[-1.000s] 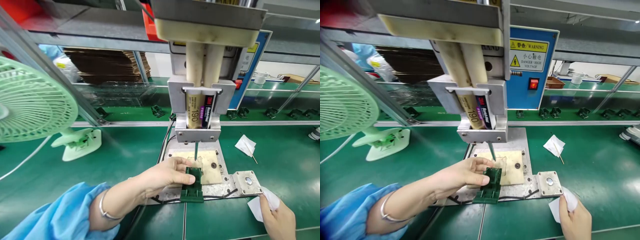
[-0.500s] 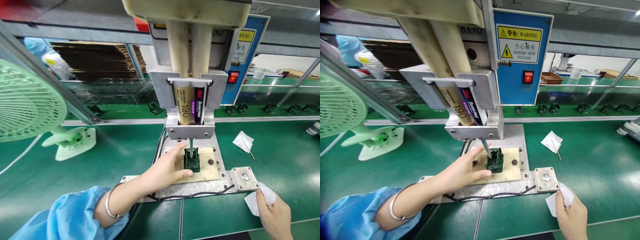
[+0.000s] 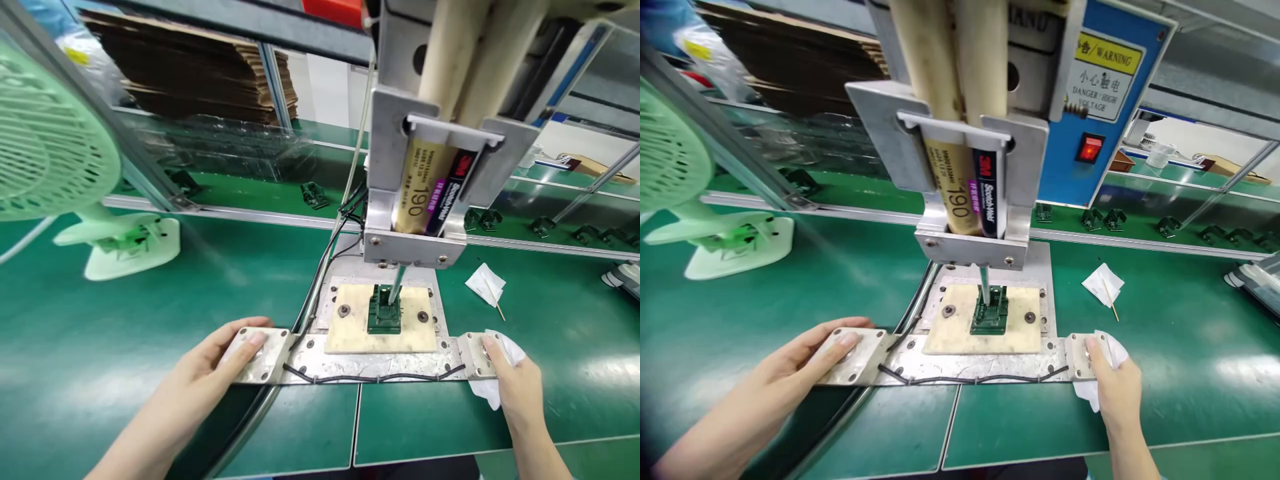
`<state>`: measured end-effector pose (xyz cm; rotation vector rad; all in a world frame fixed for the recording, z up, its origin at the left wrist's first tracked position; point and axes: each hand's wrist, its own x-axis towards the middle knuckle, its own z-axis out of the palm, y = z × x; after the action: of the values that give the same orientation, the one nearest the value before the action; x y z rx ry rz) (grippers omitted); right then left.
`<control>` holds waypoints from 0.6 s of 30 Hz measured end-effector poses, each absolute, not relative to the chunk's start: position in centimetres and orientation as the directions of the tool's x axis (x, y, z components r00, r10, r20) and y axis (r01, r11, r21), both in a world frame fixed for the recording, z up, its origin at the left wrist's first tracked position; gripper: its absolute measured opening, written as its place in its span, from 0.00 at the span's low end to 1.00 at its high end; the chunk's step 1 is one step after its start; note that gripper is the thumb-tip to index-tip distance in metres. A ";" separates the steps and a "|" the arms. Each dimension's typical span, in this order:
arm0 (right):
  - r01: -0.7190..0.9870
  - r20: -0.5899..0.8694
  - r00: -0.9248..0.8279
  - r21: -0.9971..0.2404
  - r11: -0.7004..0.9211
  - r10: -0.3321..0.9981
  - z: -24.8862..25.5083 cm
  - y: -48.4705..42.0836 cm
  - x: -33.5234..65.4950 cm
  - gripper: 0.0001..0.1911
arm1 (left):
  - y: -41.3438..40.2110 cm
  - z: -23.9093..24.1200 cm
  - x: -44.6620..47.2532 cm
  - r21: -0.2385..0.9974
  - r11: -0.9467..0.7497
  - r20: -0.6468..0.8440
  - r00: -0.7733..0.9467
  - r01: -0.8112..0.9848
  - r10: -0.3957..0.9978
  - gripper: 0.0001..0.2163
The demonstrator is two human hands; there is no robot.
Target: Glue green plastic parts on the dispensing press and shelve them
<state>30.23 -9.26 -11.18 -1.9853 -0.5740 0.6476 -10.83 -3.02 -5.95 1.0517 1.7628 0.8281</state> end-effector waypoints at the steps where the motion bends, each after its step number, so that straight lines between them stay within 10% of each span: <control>1: 0.122 -0.210 0.759 -0.884 -0.451 0.616 -11.1 -9.2 30.2 0.33 | -3.1 -6.3 -10.6 0.872 0.396 -0.330 -0.252 0.288 0.910 0.39; 18: 0.160 -0.128 0.823 -0.883 -0.442 0.553 -10.7 -9.7 29.6 0.32 | -3.5 -7.5 -9.8 0.906 0.309 -0.246 -0.236 0.288 0.940 0.27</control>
<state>29.64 -9.73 -10.73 -2.0096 -0.5269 0.4975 -9.83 -3.46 -7.45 1.1165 1.7170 0.9536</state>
